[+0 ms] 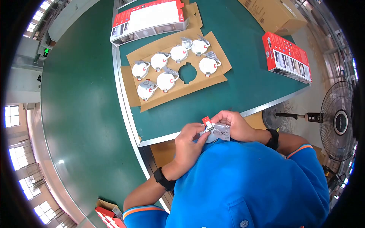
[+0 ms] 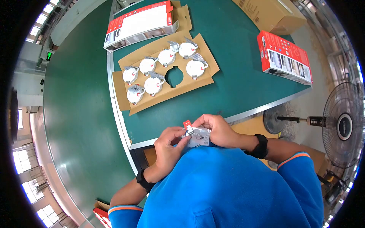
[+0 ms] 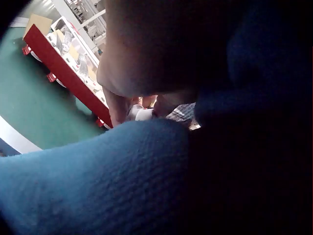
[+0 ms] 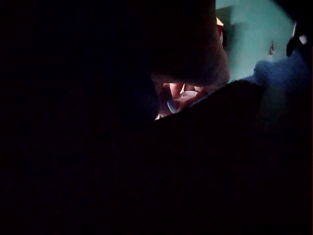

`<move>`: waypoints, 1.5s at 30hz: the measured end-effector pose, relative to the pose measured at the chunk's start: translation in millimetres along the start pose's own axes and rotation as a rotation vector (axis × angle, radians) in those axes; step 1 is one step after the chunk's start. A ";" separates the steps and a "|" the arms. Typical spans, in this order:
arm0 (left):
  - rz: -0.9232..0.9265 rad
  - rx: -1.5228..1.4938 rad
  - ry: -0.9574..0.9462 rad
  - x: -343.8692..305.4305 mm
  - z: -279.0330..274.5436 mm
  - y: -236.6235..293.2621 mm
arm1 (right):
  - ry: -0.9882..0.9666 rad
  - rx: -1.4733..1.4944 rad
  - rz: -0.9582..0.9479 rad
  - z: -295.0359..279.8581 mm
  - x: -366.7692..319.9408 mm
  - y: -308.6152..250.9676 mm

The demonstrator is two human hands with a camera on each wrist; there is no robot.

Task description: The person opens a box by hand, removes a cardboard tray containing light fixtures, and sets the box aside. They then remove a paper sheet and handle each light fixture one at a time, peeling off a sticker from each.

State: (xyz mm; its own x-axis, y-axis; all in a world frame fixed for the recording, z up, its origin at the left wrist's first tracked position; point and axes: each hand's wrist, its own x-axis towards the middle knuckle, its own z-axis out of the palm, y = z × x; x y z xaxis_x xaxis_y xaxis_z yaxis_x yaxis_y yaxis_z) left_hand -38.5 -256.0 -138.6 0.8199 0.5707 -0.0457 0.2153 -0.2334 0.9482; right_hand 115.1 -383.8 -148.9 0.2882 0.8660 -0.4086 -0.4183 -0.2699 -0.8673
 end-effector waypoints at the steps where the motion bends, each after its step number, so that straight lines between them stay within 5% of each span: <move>1: -0.016 0.009 -0.005 -0.3 0.4 0.8 | -0.008 0.019 0.015 -0.8 -0.4 0.7; 15: -0.040 0.022 -0.149 11.1 8.7 -6.9 | 0.007 -0.055 -0.004 -11.4 -10.2 11.1; 21: -0.130 -0.051 -0.185 13.0 15.2 -6.3 | 0.077 -0.016 -0.257 -13.5 -14.8 41.3; 30: 0.038 -0.035 -0.174 15.6 20.9 -15.9 | 0.233 -0.012 -0.023 0.7 -23.9 23.9; 33: 0.048 -0.037 -0.131 21.8 22.7 -15.3 | 0.278 0.019 -0.133 1.4 -16.8 31.6; 39: -0.026 -0.056 -0.101 30.7 15.6 -7.4 | 0.186 -0.033 -0.050 -7.4 -5.2 8.8; 42: 0.027 -0.129 -0.011 41.8 11.3 -16.1 | 0.085 -0.146 -0.209 -13.0 6.3 -11.9; 45: -0.068 -0.276 0.049 53.2 -0.6 -4.0 | 0.046 0.001 -0.159 -14.4 6.1 -45.1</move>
State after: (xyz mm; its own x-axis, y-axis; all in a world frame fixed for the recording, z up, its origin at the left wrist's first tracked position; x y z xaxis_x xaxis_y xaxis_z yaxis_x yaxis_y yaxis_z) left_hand 4.0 -224.2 -144.7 0.7806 0.6165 -0.1028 0.1106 0.0256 0.9935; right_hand 148.1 -372.4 -116.4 0.3901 0.8775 -0.2790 -0.3652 -0.1307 -0.9217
